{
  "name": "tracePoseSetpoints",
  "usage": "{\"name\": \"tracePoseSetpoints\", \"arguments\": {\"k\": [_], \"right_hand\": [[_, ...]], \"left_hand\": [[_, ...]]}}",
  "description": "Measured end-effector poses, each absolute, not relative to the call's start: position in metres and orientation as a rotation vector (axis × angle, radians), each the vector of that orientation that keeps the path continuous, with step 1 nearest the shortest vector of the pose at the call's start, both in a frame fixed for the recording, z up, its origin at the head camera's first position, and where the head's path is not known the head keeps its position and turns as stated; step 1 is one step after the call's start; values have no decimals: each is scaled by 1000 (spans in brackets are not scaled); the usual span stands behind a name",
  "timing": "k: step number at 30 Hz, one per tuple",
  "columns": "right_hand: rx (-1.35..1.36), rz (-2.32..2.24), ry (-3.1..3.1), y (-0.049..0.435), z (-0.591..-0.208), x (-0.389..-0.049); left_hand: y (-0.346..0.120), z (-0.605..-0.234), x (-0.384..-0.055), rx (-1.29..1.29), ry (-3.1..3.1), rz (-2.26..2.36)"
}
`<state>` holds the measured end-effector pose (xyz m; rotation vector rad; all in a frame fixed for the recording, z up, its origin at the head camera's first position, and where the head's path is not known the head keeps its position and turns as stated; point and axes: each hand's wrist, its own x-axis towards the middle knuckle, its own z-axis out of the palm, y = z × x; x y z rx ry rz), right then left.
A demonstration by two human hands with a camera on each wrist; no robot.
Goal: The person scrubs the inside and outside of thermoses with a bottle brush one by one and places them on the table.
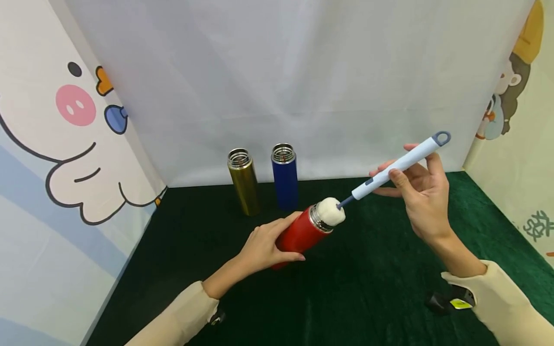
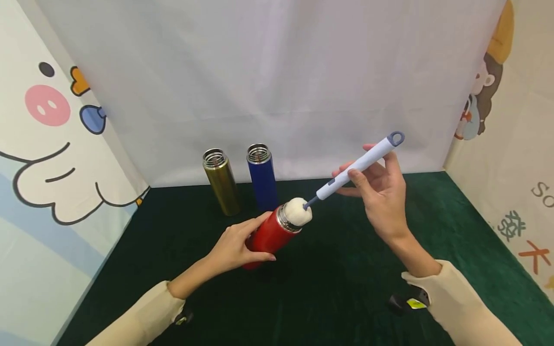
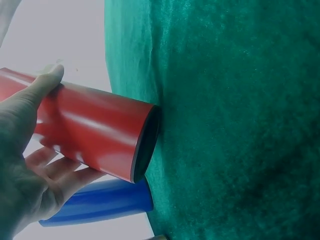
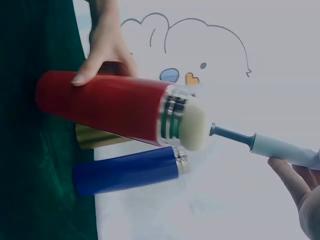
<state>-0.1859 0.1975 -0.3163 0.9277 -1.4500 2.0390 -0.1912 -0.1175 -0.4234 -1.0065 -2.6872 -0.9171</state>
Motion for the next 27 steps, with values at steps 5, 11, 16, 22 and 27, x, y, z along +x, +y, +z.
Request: {"name": "tracePoseSetpoints", "arguments": {"k": [5, 11, 16, 22, 27], "right_hand": [[834, 2026, -1381, 203, -315, -184], [838, 1976, -1434, 203, -322, -188], [845, 1953, -1504, 202, -333, -189], [836, 1952, -1529, 199, -342, -189], [829, 1983, -1483, 197, -344, -189]], "left_hand": [[-117, -423, -194, -1032, -2683, -922], [-115, -422, -197, -1048, -2659, -919], [-114, -423, -196, -1066, -2668, -883], [-112, -424, -196, -1085, -2675, -865], [-113, -427, -197, -1090, -2653, -866]]}}
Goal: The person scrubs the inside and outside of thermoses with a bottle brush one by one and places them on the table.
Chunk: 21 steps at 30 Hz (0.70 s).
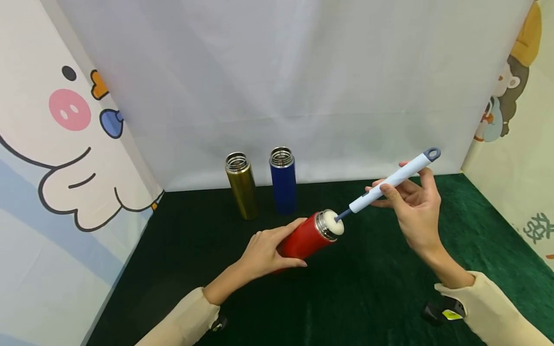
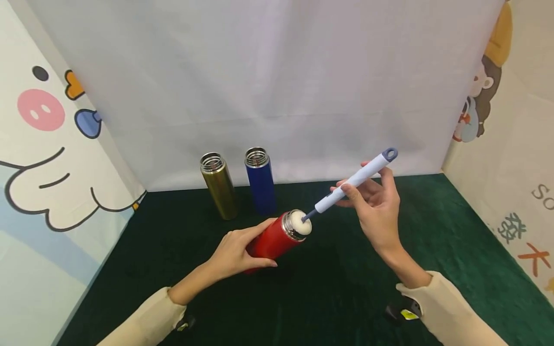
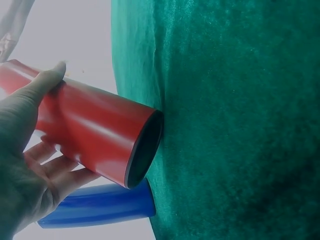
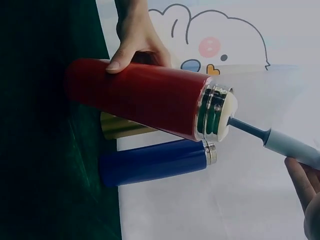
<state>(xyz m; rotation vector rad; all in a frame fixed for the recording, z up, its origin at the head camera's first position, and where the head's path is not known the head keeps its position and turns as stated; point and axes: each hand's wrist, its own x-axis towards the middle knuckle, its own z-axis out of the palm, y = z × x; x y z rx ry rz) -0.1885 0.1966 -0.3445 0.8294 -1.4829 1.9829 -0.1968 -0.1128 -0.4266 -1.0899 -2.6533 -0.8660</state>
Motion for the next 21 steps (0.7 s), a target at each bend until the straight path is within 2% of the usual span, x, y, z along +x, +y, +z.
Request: {"name": "tracePoseSetpoints", "arguments": {"k": [21], "right_hand": [[836, 1982, -1540, 188, -352, -190]], "left_hand": [[-116, -426, -197, -1074, -2629, -965]]}}
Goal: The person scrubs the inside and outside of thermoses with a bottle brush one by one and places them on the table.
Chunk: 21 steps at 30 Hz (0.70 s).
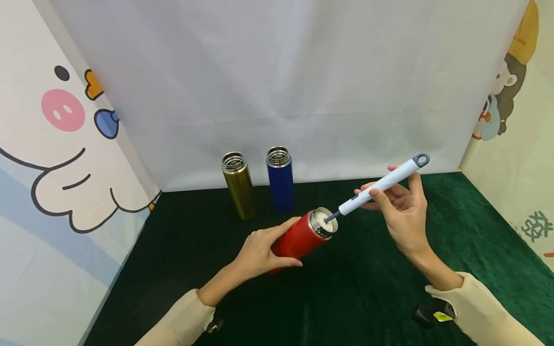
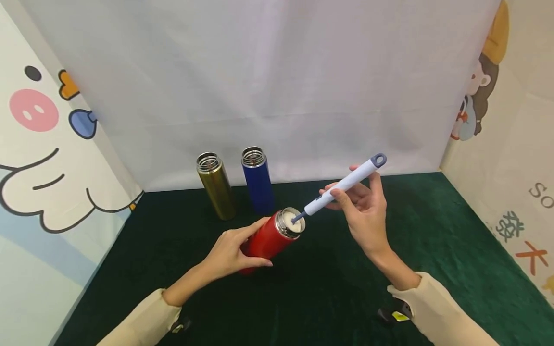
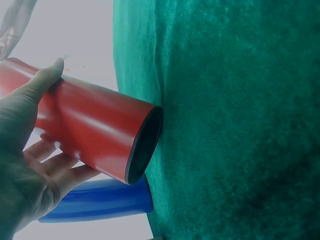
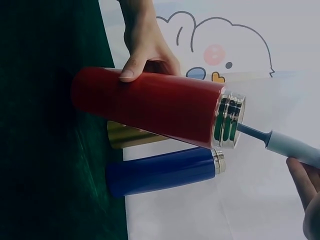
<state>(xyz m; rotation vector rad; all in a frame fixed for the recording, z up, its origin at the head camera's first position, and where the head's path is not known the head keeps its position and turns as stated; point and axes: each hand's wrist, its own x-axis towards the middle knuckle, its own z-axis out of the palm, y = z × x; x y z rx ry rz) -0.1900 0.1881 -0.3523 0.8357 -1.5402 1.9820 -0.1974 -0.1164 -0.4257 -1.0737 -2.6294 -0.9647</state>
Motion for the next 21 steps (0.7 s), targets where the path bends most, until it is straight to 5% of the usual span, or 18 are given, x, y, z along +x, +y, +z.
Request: {"name": "tracePoseSetpoints", "arguments": {"k": [11, 21], "right_hand": [[1035, 1885, -1799, 165, -391, -188], [1037, 1982, -1598, 169, -364, -192]], "left_hand": [[-118, -427, -197, -1076, -2663, -955], [-122, -424, -195, -1062, -2702, -1028]]}}
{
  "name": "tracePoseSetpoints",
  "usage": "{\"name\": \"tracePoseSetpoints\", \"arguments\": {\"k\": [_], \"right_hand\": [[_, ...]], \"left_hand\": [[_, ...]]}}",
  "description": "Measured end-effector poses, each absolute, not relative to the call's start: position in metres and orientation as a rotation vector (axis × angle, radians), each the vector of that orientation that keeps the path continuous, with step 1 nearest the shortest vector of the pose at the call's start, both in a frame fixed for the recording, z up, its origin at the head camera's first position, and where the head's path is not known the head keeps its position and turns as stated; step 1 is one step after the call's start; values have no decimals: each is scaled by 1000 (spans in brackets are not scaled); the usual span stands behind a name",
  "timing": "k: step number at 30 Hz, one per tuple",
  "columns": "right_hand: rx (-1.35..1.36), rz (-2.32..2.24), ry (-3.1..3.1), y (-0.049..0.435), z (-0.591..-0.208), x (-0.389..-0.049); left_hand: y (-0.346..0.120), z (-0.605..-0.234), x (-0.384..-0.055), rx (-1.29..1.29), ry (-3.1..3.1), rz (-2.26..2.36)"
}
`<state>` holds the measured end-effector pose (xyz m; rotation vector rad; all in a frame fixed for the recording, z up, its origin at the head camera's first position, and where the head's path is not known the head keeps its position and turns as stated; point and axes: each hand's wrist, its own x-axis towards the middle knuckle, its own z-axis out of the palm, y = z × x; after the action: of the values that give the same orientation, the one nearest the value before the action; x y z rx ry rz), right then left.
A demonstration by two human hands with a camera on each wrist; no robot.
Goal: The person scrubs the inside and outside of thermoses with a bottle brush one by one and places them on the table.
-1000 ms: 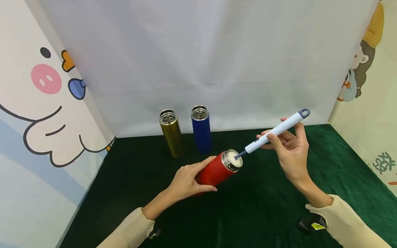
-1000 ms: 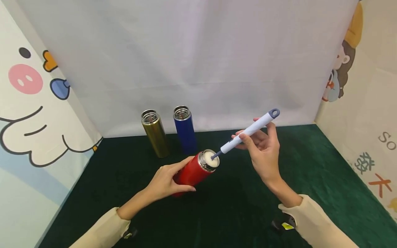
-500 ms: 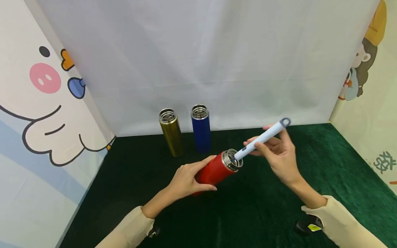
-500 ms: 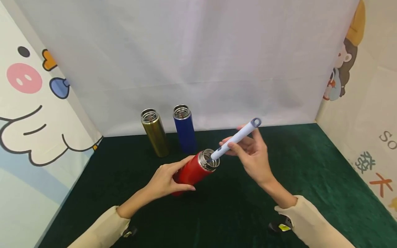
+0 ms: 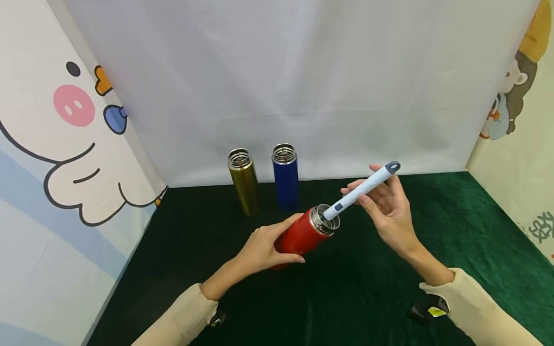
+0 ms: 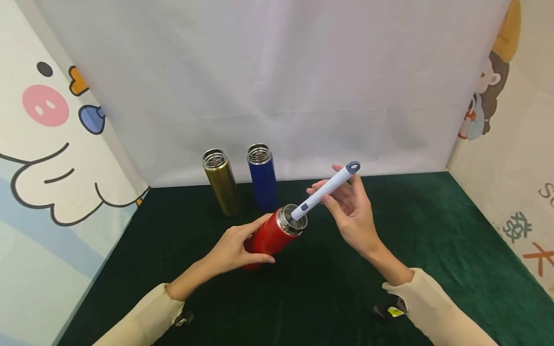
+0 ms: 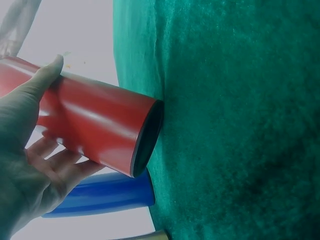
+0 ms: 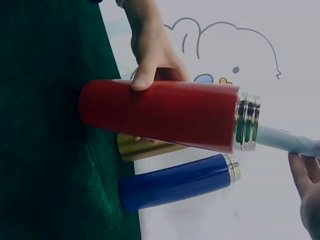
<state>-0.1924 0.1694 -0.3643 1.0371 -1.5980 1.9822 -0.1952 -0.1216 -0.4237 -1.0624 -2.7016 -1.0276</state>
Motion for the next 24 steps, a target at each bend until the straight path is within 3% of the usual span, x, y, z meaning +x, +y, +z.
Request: {"name": "tracePoseSetpoints", "arguments": {"k": [7, 16, 24], "right_hand": [[959, 2009, -1477, 163, -366, -193], [1022, 1796, -1755, 146, -384, -189], [1039, 1818, -1736, 150, -369, -194]], "left_hand": [[-123, -424, -196, -1043, -2698, -1045], [-125, -424, -195, -1041, -2716, -1039], [-126, -424, -197, -1051, -2725, -1074]]}}
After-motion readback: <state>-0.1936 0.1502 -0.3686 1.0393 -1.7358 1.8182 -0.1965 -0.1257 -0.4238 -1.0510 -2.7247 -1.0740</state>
